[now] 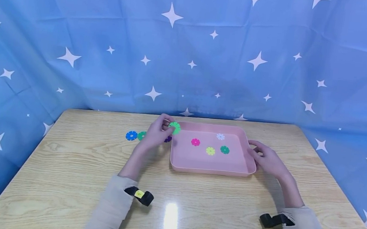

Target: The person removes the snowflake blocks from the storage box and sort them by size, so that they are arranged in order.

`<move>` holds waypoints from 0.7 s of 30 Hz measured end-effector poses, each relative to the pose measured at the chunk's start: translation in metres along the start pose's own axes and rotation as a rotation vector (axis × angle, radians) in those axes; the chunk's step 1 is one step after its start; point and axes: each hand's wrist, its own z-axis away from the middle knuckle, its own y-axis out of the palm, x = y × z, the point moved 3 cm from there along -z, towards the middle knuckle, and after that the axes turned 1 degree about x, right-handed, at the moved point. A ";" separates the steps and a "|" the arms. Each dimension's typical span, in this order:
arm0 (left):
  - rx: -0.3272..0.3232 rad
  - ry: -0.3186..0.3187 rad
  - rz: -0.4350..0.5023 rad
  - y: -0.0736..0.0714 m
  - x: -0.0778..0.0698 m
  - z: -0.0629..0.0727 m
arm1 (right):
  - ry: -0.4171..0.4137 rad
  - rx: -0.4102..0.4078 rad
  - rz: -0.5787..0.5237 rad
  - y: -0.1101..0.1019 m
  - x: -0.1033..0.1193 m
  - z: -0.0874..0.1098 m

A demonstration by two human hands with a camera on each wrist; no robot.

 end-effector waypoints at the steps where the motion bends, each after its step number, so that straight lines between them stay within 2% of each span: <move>1: -0.007 0.003 -0.007 -0.004 0.001 0.001 | -0.001 0.000 0.002 0.000 0.001 0.000; 21: -0.082 -0.017 -0.019 -0.074 0.029 0.027 | 0.004 0.004 0.011 0.000 0.000 0.000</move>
